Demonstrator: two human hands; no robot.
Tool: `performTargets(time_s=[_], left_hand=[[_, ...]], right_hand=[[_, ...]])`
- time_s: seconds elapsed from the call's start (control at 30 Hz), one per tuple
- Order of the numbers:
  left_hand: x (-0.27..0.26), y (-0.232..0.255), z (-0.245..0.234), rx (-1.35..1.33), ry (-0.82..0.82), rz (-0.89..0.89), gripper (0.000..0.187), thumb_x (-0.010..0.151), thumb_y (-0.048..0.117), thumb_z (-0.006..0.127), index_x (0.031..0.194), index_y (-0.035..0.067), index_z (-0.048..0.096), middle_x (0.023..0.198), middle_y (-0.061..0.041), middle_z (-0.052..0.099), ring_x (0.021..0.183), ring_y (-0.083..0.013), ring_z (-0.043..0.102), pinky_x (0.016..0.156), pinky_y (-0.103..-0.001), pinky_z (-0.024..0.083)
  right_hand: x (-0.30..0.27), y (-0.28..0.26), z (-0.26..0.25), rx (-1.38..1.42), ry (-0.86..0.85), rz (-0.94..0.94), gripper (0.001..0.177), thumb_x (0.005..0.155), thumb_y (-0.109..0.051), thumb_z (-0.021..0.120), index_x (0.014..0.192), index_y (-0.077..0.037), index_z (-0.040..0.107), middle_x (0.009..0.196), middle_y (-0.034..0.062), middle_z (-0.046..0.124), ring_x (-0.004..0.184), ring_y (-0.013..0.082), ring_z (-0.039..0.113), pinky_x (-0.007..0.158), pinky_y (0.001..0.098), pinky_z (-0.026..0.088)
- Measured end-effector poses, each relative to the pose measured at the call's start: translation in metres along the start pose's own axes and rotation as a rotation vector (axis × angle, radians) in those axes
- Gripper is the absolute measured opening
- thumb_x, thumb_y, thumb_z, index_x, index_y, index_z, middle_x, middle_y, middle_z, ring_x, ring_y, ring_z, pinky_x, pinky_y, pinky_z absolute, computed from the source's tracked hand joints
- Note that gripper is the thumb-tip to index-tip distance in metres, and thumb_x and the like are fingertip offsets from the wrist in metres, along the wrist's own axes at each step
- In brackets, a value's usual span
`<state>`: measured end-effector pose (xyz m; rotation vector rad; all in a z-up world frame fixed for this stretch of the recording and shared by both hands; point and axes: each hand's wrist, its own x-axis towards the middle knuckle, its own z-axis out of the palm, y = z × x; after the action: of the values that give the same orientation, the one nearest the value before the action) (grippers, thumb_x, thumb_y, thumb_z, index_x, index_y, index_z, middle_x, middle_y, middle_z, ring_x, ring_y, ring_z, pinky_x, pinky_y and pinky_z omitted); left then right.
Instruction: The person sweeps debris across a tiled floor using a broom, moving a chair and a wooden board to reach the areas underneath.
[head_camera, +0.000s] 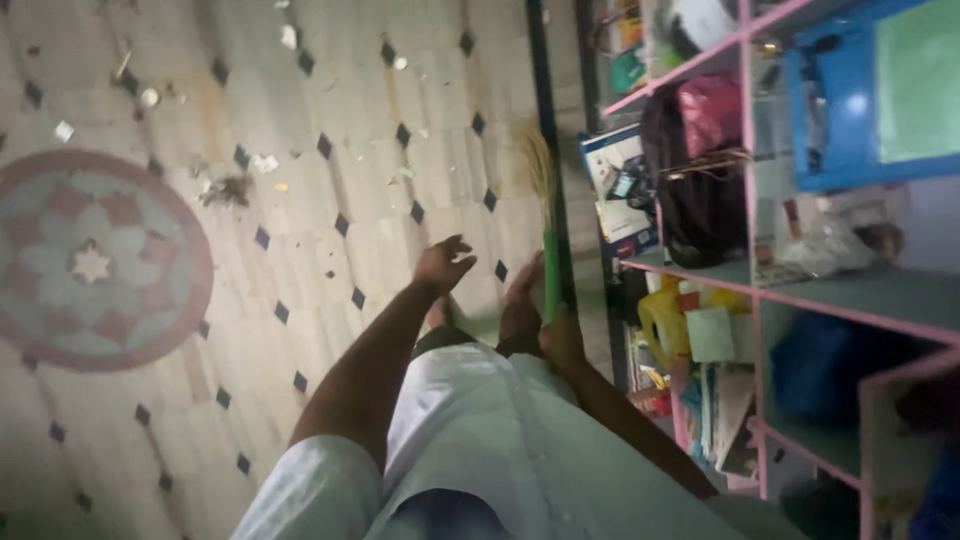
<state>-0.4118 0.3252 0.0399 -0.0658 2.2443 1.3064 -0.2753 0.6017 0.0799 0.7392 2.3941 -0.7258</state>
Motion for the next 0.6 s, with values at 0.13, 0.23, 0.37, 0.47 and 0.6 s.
performTargets(time_s=[0.13,0.23,0.37,0.47,0.6], left_hand=[[0.006,-0.014,0.001,0.044,-0.091,-0.018,0.045,0.084,0.041,0.076,0.118,0.012,0.074,0.145,-0.012,0.06,0.112,-0.0303,0.069,0.095,-0.04,0.055],[0.018,-0.021,0.001,0.218,-0.146,0.036,0.045,0.085,0.045,0.075,0.117,0.013,0.077,0.146,-0.013,0.059,0.105,-0.0302,0.074,0.099,-0.039,0.055],[0.023,-0.013,0.001,0.222,-0.171,-0.001,0.047,0.084,0.046,0.076,0.117,0.013,0.076,0.142,-0.013,0.063,0.105,-0.0288,0.073,0.1,-0.037,0.053],[0.026,-0.002,-0.008,0.265,-0.216,-0.082,0.049,0.086,0.047,0.074,0.123,0.016,0.073,0.134,-0.013,0.07,0.102,-0.0292,0.075,0.099,-0.038,0.055],[0.031,-0.012,-0.018,0.254,-0.16,-0.077,0.046,0.087,0.045,0.073,0.123,0.016,0.074,0.135,-0.014,0.068,0.103,-0.0305,0.073,0.097,-0.039,0.055]], right_hand=[[-0.037,0.042,-0.011,0.428,-0.112,0.362,0.031,0.09,-0.012,0.065,0.115,0.005,0.058,0.093,0.0226,0.067,0.074,0.0345,0.068,0.062,0.0463,0.054],[-0.063,0.063,-0.005,0.834,-0.17,0.562,0.022,0.092,-0.011,0.064,0.107,0.004,0.06,0.082,0.0185,0.064,0.06,0.0299,0.063,0.05,0.0448,0.051],[-0.024,0.052,0.009,1.01,-0.17,0.74,0.017,0.096,-0.016,0.064,0.104,-0.001,0.061,0.078,0.0155,0.061,0.055,0.026,0.058,0.048,0.0416,0.045],[0.031,0.04,0.018,1.007,-0.178,0.658,0.023,0.093,-0.016,0.066,0.11,-0.002,0.061,0.081,0.0156,0.063,0.059,0.027,0.06,0.052,0.0424,0.048],[0.107,0.036,0.031,0.82,-0.164,0.455,0.032,0.088,-0.017,0.069,0.117,-0.004,0.061,0.084,0.0157,0.065,0.065,0.0283,0.063,0.056,0.0435,0.051]])
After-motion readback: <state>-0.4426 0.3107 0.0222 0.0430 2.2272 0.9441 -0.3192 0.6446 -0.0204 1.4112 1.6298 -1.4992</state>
